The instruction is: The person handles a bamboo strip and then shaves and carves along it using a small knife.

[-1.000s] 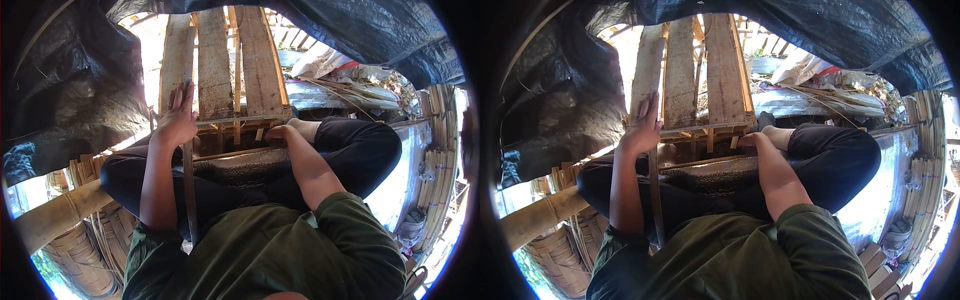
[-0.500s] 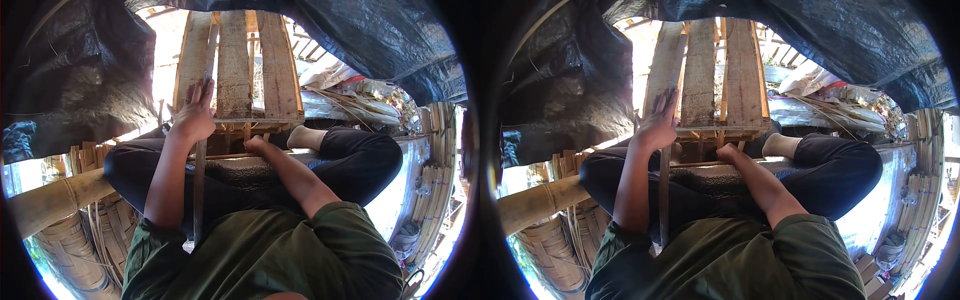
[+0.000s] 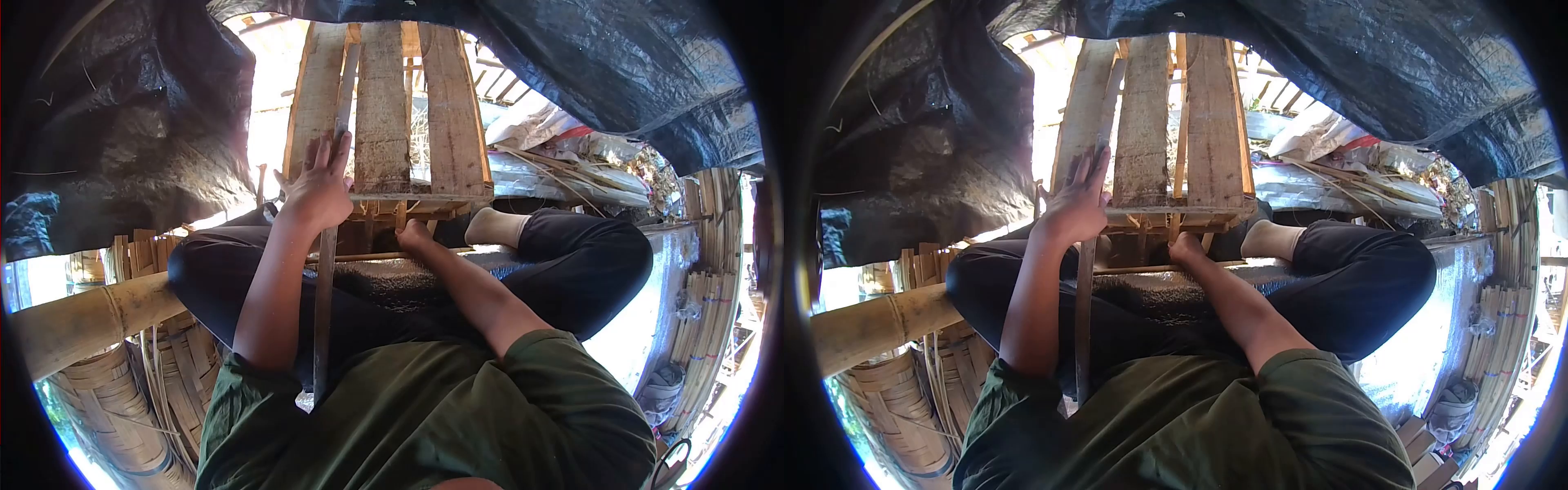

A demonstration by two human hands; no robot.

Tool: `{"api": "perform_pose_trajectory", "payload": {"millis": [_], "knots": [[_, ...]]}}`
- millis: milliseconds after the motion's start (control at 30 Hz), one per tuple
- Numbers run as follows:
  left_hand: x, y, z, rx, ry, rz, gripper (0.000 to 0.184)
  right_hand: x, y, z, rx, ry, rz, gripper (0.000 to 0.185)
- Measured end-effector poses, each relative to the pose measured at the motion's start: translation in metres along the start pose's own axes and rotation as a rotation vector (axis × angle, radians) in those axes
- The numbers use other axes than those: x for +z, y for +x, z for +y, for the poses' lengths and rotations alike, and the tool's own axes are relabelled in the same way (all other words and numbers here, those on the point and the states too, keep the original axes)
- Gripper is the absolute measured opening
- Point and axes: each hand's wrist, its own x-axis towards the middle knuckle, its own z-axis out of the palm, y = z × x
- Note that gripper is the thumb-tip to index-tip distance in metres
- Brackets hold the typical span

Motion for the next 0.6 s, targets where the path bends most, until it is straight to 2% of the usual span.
{"api": "perform_pose_trajectory", "payload": {"millis": [67,133,367,467,533,567,600], "knots": [[0.010,0.004,-0.005,0.031,-0.022,0.035,0.069,0.002,-0.002,-0.004,-0.019,0.014,0.029,0.047],[0.005,0.000,-0.003,0.021,-0.010,0.019,0.069,-0.002,-0.002,-0.007,0.004,0.056,-0.076,0.047],[-0.002,-0.005,0.004,-0.007,0.011,-0.009,0.068,-0.004,0.001,-0.003,0.009,0.060,-0.082,0.050],[0.000,-0.005,0.004,0.020,0.002,0.005,0.067,-0.010,0.005,-0.002,-0.001,-0.042,-0.105,0.055],[0.004,-0.005,0.005,0.041,-0.001,0.009,0.066,-0.007,0.016,0.008,0.119,-0.064,-0.229,0.065],[0.007,-0.004,0.006,0.057,-0.010,0.017,0.065,-0.006,0.020,0.017,0.121,-0.061,-0.228,0.065],[0.011,-0.002,0.007,0.058,-0.008,0.017,0.065,-0.001,0.029,0.032,0.064,-0.192,-0.236,0.069]]}}
